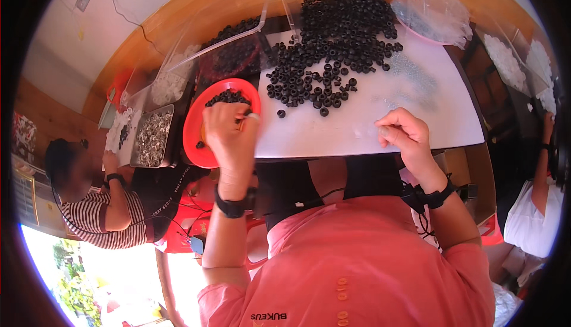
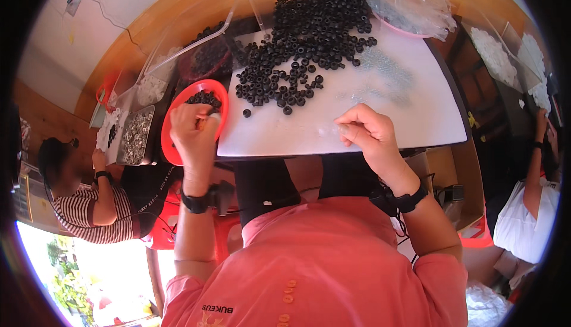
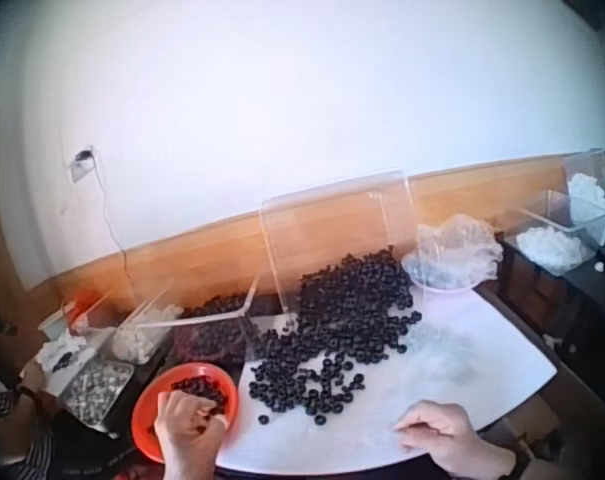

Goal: Assembling small black and white plastic components by hand at a manufacturing workstation.

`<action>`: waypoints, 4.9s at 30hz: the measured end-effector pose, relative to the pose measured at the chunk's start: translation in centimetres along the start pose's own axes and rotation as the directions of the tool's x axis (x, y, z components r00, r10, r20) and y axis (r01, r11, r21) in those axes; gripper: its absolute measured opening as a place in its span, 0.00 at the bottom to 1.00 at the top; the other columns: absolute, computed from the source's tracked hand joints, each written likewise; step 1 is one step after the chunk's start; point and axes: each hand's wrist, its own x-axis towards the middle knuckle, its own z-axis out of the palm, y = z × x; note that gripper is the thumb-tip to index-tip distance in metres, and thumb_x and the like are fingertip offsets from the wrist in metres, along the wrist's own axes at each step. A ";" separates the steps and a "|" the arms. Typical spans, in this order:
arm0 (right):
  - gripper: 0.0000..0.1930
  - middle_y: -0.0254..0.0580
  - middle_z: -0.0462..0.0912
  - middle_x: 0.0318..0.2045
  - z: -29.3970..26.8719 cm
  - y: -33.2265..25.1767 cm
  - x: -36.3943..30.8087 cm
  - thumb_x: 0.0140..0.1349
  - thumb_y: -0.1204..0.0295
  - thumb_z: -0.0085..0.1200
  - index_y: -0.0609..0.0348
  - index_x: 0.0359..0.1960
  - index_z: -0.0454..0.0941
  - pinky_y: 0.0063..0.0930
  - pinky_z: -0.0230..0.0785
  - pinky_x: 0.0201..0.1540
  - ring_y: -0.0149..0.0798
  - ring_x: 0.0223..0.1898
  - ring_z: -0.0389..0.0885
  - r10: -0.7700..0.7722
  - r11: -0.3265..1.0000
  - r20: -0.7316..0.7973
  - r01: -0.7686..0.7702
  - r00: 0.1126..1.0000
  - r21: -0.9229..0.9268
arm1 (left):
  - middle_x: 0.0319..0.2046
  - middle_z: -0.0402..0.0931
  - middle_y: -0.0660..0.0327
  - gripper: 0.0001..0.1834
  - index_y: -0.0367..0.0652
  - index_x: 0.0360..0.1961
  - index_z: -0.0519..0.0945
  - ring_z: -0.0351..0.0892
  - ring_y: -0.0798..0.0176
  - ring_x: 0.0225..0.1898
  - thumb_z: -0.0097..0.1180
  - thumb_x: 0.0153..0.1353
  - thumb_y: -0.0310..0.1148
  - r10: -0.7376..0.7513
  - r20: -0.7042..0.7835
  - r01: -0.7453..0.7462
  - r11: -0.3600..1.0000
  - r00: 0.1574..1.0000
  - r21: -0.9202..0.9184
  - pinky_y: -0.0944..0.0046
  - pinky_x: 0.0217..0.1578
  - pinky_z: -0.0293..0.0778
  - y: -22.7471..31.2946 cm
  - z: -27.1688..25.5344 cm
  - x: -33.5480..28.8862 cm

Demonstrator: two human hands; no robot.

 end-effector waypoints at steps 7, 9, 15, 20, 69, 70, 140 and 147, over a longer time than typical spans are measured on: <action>0.03 0.35 0.79 0.25 -0.6 0.3 -0.3 0.65 0.76 0.56 0.63 0.37 0.78 0.18 0.65 0.30 0.26 0.26 0.77 -0.064 0.974 -0.142 0.093 0.988 0.206 | 0.37 0.79 0.57 0.11 0.38 0.36 0.84 0.76 0.57 0.42 0.64 0.49 0.21 0.120 0.197 -0.057 0.953 0.973 -0.298 0.61 0.42 0.72 5.4 4.2 -0.3; 0.04 0.35 0.80 0.25 -0.8 0.2 -0.2 0.65 0.76 0.56 0.63 0.38 0.78 0.18 0.64 0.29 0.27 0.26 0.77 -0.095 0.954 -0.214 0.150 0.972 0.261 | 0.33 0.78 0.55 0.09 0.36 0.35 0.83 0.77 0.55 0.39 0.62 0.50 0.19 0.175 0.259 -0.050 0.904 0.950 -0.425 0.61 0.39 0.73 7.8 7.1 -0.6; 0.04 0.36 0.79 0.24 -0.9 0.3 -0.8 0.65 0.76 0.56 0.64 0.39 0.78 0.19 0.64 0.29 0.27 0.25 0.76 -0.071 0.961 -0.340 0.156 0.938 0.230 | 0.31 0.77 0.54 0.07 0.35 0.34 0.81 0.76 0.49 0.35 0.57 0.52 0.19 0.262 0.296 -0.139 0.915 0.919 -0.379 0.55 0.36 0.73 12.0 13.1 0.7; 0.03 0.34 0.78 0.26 -1.2 -0.1 -0.8 0.66 0.77 0.55 0.64 0.39 0.77 0.19 0.65 0.31 0.26 0.27 0.76 -0.049 0.967 -0.260 0.111 0.964 0.231 | 0.32 0.77 0.52 0.07 0.36 0.34 0.81 0.77 0.46 0.36 0.56 0.52 0.20 0.280 0.373 -0.213 0.954 0.884 -0.213 0.53 0.37 0.74 11.5 15.0 0.9; 0.03 0.33 0.81 0.31 2.6 0.9 1.7 0.63 0.82 0.56 0.65 0.37 0.76 0.19 0.72 0.40 0.22 0.35 0.78 -0.040 0.998 -0.008 0.040 0.999 0.038 | 0.28 0.76 0.58 0.08 0.34 0.35 0.82 0.74 0.64 0.31 0.57 0.53 0.16 -0.032 0.339 0.157 0.924 0.940 -0.350 0.68 0.35 0.70 0.9 4.6 -1.8; 0.03 0.33 0.81 0.31 2.7 0.8 1.7 0.62 0.82 0.56 0.65 0.37 0.76 0.19 0.72 0.40 0.23 0.35 0.78 -0.044 0.998 -0.006 0.045 0.999 0.041 | 0.29 0.75 0.54 0.08 0.36 0.34 0.80 0.76 0.51 0.34 0.56 0.52 0.16 0.070 0.311 0.039 0.943 0.948 -0.330 0.60 0.36 0.73 1.2 4.5 -1.9; 0.11 0.46 0.81 0.28 4.7 -5.3 4.9 0.56 0.77 0.60 0.59 0.42 0.80 0.33 0.72 0.32 0.44 0.27 0.82 -0.236 0.755 0.158 0.283 0.959 -0.591 | 0.33 0.81 0.54 0.09 0.29 0.43 0.80 0.79 0.65 0.30 0.56 0.62 0.20 -0.192 0.733 0.699 -0.219 0.653 -0.680 0.68 0.24 0.74 4.1 3.4 -3.4; 0.07 0.48 0.84 0.31 3.1 -4.3 11.8 0.50 0.73 0.60 0.56 0.33 0.81 0.48 0.72 0.37 0.55 0.36 0.83 0.123 0.276 0.277 0.235 0.953 -0.932 | 0.34 0.81 0.55 0.10 0.30 0.43 0.80 0.79 0.64 0.32 0.55 0.62 0.22 -0.182 0.723 0.678 -0.253 0.667 -0.690 0.67 0.28 0.74 3.6 5.0 -3.6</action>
